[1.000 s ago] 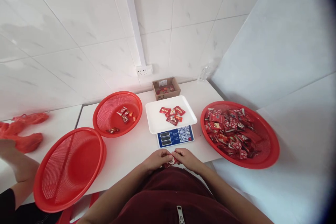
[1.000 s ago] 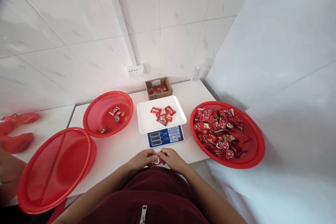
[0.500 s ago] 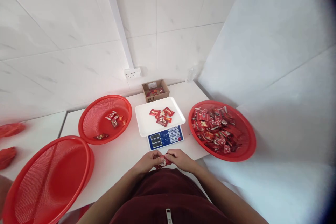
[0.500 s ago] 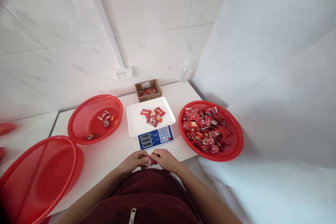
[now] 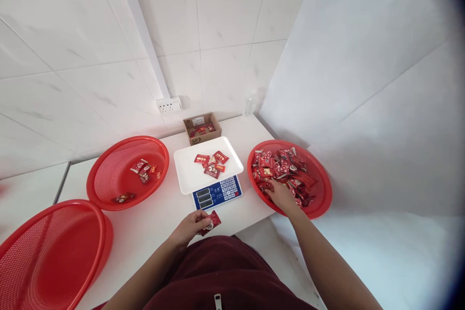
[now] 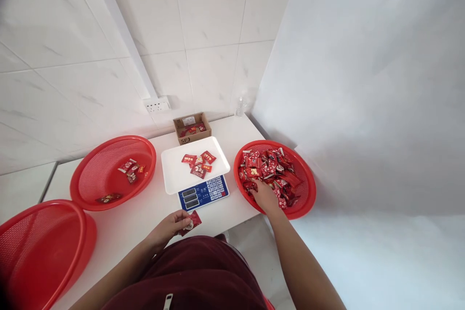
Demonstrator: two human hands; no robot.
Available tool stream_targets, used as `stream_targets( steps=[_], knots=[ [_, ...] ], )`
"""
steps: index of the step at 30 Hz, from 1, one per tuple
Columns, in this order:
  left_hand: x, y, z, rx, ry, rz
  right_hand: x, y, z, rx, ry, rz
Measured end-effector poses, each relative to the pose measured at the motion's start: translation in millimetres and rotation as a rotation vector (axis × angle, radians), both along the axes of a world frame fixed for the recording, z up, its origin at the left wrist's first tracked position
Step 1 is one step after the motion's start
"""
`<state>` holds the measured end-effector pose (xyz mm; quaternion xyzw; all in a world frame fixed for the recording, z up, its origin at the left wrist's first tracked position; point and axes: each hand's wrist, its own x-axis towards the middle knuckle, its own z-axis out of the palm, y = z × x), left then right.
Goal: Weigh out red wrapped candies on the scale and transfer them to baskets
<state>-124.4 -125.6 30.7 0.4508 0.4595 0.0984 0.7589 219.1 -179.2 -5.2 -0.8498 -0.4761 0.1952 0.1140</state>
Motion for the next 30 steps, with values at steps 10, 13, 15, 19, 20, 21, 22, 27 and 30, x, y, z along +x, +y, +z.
stream_targets(
  steps=[10, 13, 15, 19, 20, 21, 22, 27, 30],
  knots=[
    [-2, 2, -2.8, 0.011, 0.020, 0.017, 1, 24, 7.4, -0.080, 0.028, -0.056],
    [-2, 2, -0.8, 0.018, 0.020, 0.016, -14, 39, 7.2, -0.184, 0.026, -0.035],
    [-2, 2, 0.2, 0.022, 0.016, 0.028, -18, 45, 4.0, -0.202, 0.005, -0.040],
    [-9, 1, -3.8, 0.021, 0.026, 0.074, -13, 46, 1.8, -0.115, 0.020, -0.077],
    [-11, 1, -5.8, 0.019, 0.033, 0.087, -11, 45, 3.8, -0.073, 0.029, -0.102],
    [-13, 0, -7.8, 0.014, 0.037, 0.097, -10, 44, 6.7, -0.022, 0.046, -0.125],
    [-15, 0, -9.7, 0.008, 0.035, 0.104, -10, 45, 10.3, 0.036, 0.070, -0.141],
    [-16, 1, -11.1, -0.004, 0.025, 0.111, -40, 64, 27.0, 0.231, 0.262, -0.014],
    [-16, 1, -6.9, -0.008, 0.033, 0.102, -68, 86, 31.5, 0.216, 0.372, 0.099]
  ],
)
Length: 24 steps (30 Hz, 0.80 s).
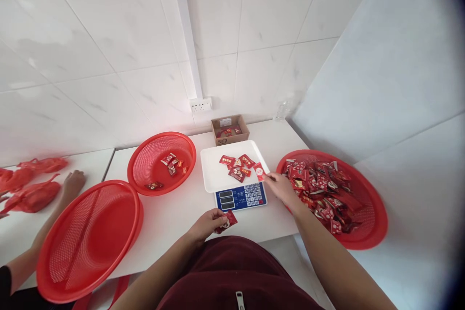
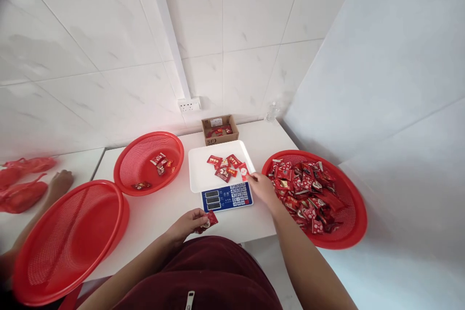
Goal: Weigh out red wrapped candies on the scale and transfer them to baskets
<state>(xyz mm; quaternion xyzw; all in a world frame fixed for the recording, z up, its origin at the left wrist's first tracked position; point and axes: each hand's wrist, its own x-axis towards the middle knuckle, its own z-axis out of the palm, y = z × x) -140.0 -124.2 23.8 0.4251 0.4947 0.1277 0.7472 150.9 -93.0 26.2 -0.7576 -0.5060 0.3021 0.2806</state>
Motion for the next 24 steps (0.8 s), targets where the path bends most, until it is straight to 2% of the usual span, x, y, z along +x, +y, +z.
stream_targets(
  steps=[3, 6, 12, 17, 21, 24],
  knots=[
    [-2, 0, 2.5, -0.004, 0.001, 0.000, -19, 18, 1.5, -0.046, 0.110, 0.036],
    [-7, -2, 1.1, -0.005, 0.000, 0.009, -22, 20, -2.5, -0.038, 0.064, 0.012],
    [-15, -2, -1.9, -0.024, 0.010, 0.039, 3, -22, -37.9, 0.107, -0.398, -0.030],
    [-13, 0, 0.5, -0.030, 0.022, 0.017, 11, -58, -65.1, 0.025, -0.542, -0.019],
    [-10, 0, -1.4, -0.047, 0.034, -0.008, -2, -61, -61.1, 0.050, -0.510, -0.066],
    [-6, -1, -3.9, -0.039, 0.023, -0.046, -27, -57, -43.1, 0.112, -0.278, 0.028]
  ],
)
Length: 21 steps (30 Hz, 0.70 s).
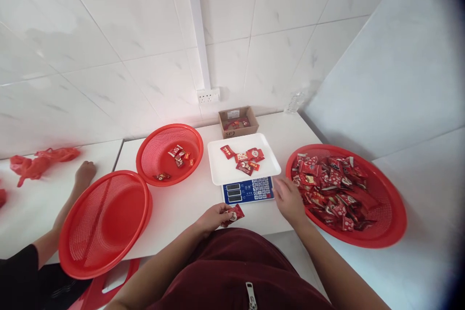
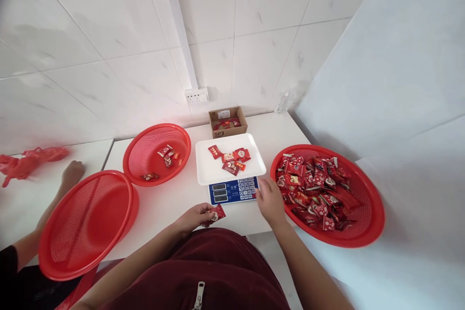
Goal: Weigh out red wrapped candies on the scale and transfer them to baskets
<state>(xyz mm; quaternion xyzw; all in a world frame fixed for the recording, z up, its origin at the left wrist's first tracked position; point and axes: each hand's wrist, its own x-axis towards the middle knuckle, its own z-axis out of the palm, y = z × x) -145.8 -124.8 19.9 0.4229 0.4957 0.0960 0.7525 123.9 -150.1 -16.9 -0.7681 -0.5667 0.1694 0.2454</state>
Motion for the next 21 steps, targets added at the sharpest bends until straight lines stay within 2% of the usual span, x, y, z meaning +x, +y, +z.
stream_targets(
  steps=[3, 5, 8, 10, 12, 17, 19, 21],
  knots=[
    [8, 1, -1.4, 0.040, -0.035, -0.028, -36, -1, 22.8, -0.165, 0.392, 0.234],
    [15, 2, -2.0, 0.072, -0.093, -0.032, -58, -4, 35.0, -0.269, 0.573, 0.382],
    [22, 5, -2.6, 0.110, -0.147, -0.032, -74, -6, 43.4, -0.336, 0.693, 0.438],
    [20, 8, -1.9, 0.126, -0.100, -0.040, -68, -4, 43.9, -0.328, 0.687, 0.360],
    [10, 13, 0.7, 0.206, 0.013, -0.044, -47, -2, 44.0, -0.260, 0.600, 0.240],
    [-47, 42, 13.9, 0.804, 0.541, -0.025, 35, -3, 47.8, 0.065, 0.204, -0.196],
    [-75, 57, 19.0, 0.923, 0.810, 0.021, 63, -7, 42.9, 0.161, -0.004, -0.262],
    [-102, 73, 21.5, 0.958, 1.034, 0.109, 78, -10, 29.0, 0.179, -0.147, -0.255]
  ],
)
